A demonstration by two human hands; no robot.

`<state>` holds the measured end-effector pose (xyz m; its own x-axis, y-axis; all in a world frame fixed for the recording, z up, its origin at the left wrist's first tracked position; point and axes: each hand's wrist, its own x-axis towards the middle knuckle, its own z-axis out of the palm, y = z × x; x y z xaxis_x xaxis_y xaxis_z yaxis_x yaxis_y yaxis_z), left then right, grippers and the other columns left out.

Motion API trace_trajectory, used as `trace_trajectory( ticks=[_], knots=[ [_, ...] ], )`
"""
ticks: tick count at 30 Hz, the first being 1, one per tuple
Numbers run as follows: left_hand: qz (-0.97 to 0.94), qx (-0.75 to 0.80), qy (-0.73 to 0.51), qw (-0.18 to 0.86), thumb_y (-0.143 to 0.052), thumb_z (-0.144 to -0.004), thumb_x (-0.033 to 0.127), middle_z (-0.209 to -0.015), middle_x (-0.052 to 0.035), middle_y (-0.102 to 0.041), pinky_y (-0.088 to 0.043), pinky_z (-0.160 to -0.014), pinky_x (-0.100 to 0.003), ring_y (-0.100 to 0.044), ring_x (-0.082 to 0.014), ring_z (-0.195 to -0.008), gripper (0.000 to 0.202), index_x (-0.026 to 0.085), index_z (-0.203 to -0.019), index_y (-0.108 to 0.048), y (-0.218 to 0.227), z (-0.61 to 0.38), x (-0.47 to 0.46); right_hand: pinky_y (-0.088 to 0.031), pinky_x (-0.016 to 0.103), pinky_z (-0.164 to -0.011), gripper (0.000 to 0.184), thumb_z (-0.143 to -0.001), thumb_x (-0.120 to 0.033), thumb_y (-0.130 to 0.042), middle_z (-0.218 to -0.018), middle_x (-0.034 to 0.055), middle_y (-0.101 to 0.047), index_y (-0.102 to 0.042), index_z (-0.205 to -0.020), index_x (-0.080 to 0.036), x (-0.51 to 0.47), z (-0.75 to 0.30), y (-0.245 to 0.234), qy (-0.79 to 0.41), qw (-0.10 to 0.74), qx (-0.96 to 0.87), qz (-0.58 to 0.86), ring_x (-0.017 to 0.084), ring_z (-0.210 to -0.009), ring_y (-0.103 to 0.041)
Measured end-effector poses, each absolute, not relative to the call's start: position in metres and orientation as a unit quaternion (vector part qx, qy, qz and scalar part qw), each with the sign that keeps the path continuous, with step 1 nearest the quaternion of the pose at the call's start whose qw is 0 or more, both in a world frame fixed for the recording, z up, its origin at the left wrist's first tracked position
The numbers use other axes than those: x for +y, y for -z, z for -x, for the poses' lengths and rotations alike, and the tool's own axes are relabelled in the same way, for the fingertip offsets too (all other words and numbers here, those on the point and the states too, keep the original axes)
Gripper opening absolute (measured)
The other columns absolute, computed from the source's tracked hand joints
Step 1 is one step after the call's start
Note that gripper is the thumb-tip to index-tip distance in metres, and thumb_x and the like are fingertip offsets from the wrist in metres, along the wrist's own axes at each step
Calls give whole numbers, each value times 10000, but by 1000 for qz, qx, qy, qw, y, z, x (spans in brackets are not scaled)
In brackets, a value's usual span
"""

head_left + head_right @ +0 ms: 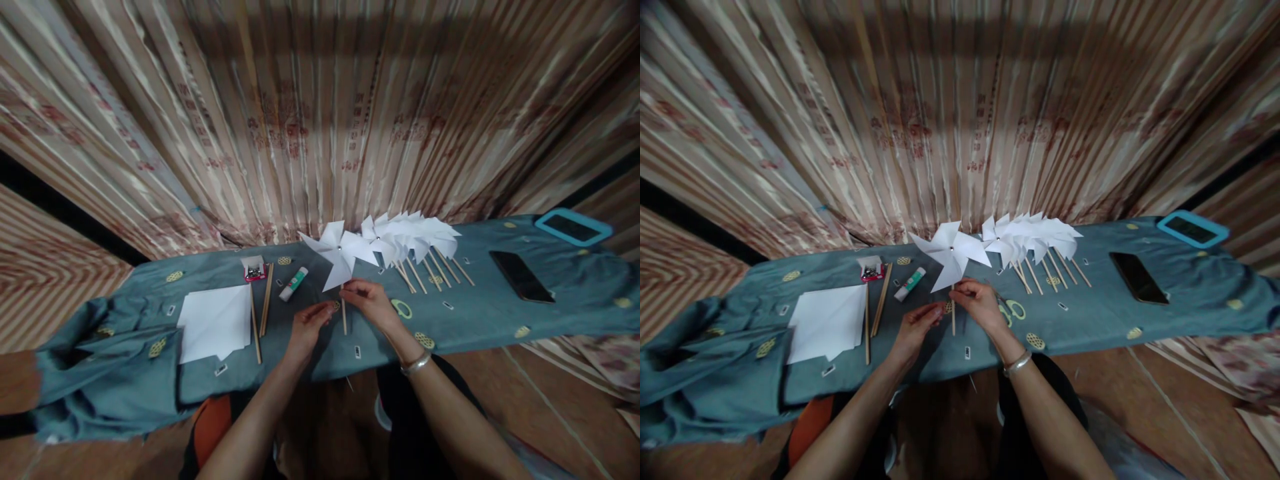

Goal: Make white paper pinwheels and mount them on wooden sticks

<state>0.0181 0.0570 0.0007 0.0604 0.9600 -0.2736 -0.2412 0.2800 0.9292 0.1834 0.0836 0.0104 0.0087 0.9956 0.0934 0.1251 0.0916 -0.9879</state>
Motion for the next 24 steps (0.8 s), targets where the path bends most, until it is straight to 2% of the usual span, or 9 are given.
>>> trace_trajectory(
  ticks=[3, 5, 8, 12, 17, 24],
  knots=[
    [-366, 489, -483, 628, -819, -573, 431, -834, -101, -768, -458, -660, -271, -638, -174, -705, 359, 160, -806, -791, -3, -15, 56, -463, 365, -885, 150, -702, -346, -708, -779, 32, -693, -709, -629, -215, 93, -205, -20, -344, 450, -601, 563, 233, -934, -639],
    [-363, 487, -485, 629, -816, -578, 414, -823, -95, -768, -457, -665, -267, -640, -172, -712, 333, 163, -794, -790, -4, -13, 55, -453, 378, -934, 120, -731, -315, -680, -904, 48, -721, -731, -673, -223, 103, -220, -30, -252, 388, -634, 620, 247, -1031, -638],
    [-361, 481, -487, 633, -812, -591, 396, -838, -90, -769, -462, -687, -267, -648, -175, -745, 306, 170, -796, -790, -6, -10, 53, -466, 329, -931, 144, -787, -278, -630, -1154, 54, -695, -765, -772, -230, 121, -241, -47, -119, 205, -674, 699, 219, -1074, -643],
    [-363, 478, -486, 635, -824, -576, 410, -854, -94, -769, -470, -713, -281, -652, -184, -769, 324, 172, -794, -789, -7, -5, 51, -470, 323, -918, 147, -784, -239, -639, -1067, 110, -715, -767, -750, -174, 145, -261, -59, -77, 135, -675, 721, 257, -1116, -623],
    [-369, 495, -480, 623, -812, -598, 384, -872, -93, -767, -471, -740, -286, -646, -176, -768, 301, 176, -816, -792, -8, 3, 50, -472, 356, -909, 140, -761, -205, -647, -1037, 156, -711, -768, -783, -139, 161, -274, -44, -39, 61, -679, 730, 280, -1033, -641],
    [-377, 511, -470, 614, -815, -586, 424, -850, -93, -763, -475, -751, -302, -655, -202, -792, 341, 175, -818, -793, -12, 10, 48, -474, 403, -849, 184, -793, -245, -600, -943, 190, -695, -732, -783, -117, 169, -287, -13, 20, 19, -702, 711, 306, -933, -632]
  ],
)
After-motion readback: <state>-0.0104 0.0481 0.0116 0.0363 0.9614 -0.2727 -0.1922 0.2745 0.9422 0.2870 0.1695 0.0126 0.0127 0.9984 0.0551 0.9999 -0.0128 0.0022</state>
